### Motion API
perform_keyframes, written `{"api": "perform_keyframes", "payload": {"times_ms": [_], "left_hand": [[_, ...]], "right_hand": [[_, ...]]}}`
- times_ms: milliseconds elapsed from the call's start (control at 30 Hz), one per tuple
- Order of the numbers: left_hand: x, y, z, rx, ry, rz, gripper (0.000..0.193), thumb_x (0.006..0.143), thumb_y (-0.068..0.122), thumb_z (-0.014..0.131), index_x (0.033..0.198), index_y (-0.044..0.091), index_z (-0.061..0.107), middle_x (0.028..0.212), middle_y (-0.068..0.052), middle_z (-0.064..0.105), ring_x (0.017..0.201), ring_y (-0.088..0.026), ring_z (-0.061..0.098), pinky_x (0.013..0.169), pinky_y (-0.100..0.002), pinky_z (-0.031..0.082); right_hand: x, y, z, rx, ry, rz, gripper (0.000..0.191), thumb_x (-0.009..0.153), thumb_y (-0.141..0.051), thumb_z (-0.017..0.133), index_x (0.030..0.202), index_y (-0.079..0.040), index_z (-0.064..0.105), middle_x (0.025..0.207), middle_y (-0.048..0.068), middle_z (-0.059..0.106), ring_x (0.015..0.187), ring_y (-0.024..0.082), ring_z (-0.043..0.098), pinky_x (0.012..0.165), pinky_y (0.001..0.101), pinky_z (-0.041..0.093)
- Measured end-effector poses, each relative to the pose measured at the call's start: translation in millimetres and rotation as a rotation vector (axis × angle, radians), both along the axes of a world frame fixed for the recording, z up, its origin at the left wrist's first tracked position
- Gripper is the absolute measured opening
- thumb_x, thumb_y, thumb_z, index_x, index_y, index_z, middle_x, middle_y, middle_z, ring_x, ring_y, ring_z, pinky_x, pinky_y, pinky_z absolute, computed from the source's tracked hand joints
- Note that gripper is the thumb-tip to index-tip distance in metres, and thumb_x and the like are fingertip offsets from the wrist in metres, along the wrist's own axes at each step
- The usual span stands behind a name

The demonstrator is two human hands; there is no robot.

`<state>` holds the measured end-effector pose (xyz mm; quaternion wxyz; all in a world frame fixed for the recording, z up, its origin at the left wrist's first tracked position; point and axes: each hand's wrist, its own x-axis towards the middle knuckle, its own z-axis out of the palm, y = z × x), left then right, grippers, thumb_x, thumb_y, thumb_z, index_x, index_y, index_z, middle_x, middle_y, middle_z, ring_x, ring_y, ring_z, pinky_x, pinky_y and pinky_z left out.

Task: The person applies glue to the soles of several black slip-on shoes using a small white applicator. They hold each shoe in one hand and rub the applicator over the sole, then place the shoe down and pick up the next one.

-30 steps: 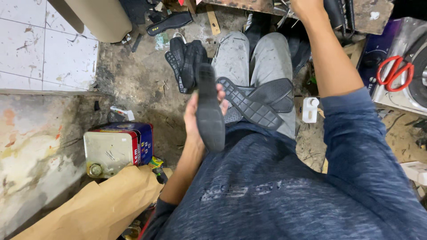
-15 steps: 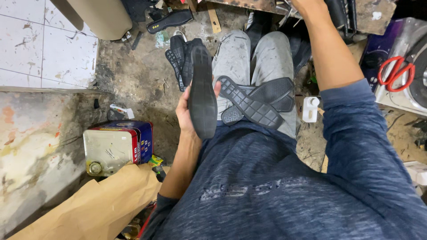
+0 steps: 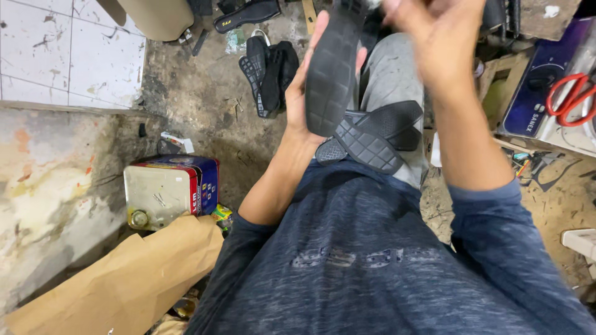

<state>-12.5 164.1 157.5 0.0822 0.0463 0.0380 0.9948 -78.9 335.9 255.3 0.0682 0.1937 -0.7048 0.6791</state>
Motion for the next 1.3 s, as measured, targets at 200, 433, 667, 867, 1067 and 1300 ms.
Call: {"api": "perform_keyframes", "payload": {"times_ms": [200, 433, 667, 867, 1067, 1300], "left_hand": [[1.2, 5.5, 4.2, 0.144, 0.34, -0.065, 0.037, 0.127, 0.018, 0.032, 0.163, 0.008, 0.034, 0.139, -0.016, 0.06, 0.121, -0.021, 0.06, 0.112, -0.032, 0.046], [-4.4, 9.8, 11.1, -0.155, 0.141, 0.032, 0.049, 0.122, 0.026, 0.039, 0.166, 0.01, 0.026, 0.156, -0.014, 0.048, 0.14, -0.021, 0.054, 0.129, -0.035, 0.037], [-5.7, 8.4, 13.2, -0.094, 0.137, 0.018, 0.047, 0.124, 0.027, 0.039, 0.166, 0.01, 0.026, 0.16, -0.013, 0.043, 0.141, -0.021, 0.052, 0.131, -0.041, 0.035], [-18.5, 4.6, 10.0, -0.028, 0.092, 0.066, 0.049, 0.12, 0.024, 0.037, 0.164, 0.006, 0.026, 0.162, -0.009, 0.041, 0.144, -0.019, 0.049, 0.13, -0.043, 0.033], [-7.1, 9.0, 4.2, 0.01, 0.156, 0.031, 0.035, 0.128, 0.023, 0.033, 0.159, 0.006, 0.032, 0.158, -0.012, 0.047, 0.14, -0.022, 0.052, 0.129, -0.04, 0.034], [-15.0, 5.2, -5.0, 0.038, 0.176, 0.052, 0.039, 0.126, 0.023, 0.033, 0.16, 0.005, 0.037, 0.156, -0.012, 0.05, 0.141, -0.023, 0.054, 0.131, -0.043, 0.035]], "right_hand": [[56.8, -21.1, 5.4, 0.347, 0.245, 0.064, 0.022, 0.098, 0.004, 0.084, 0.118, 0.001, 0.075, 0.109, 0.011, 0.072, 0.094, 0.018, 0.071, 0.083, 0.0264, 0.056], [66.6, -30.5, 8.9, 0.447, 0.367, 0.016, 0.027, 0.096, 0.002, 0.086, 0.121, -0.001, 0.074, 0.116, 0.013, 0.073, 0.104, 0.021, 0.074, 0.09, 0.03, 0.06], [74.9, -31.3, 12.6, 0.475, 0.377, 0.015, 0.028, 0.094, 0.006, 0.085, 0.119, 0.003, 0.075, 0.116, 0.012, 0.073, 0.103, 0.022, 0.073, 0.087, 0.0304, 0.058], [87.5, -35.4, 12.2, 0.39, 0.371, 0.205, 0.024, 0.088, 0.004, 0.084, 0.11, 0.003, 0.074, 0.113, 0.014, 0.072, 0.101, 0.024, 0.072, 0.086, 0.0317, 0.06], [65.0, -27.1, 15.6, 0.526, 0.438, 0.018, 0.025, 0.095, 0.005, 0.085, 0.118, 0.004, 0.074, 0.117, 0.014, 0.072, 0.103, 0.025, 0.072, 0.086, 0.0324, 0.058], [78.9, -32.9, 7.7, 0.42, 0.454, 0.203, 0.023, 0.09, 0.005, 0.084, 0.11, 0.004, 0.074, 0.114, 0.014, 0.071, 0.104, 0.025, 0.071, 0.086, 0.0326, 0.059]]}}
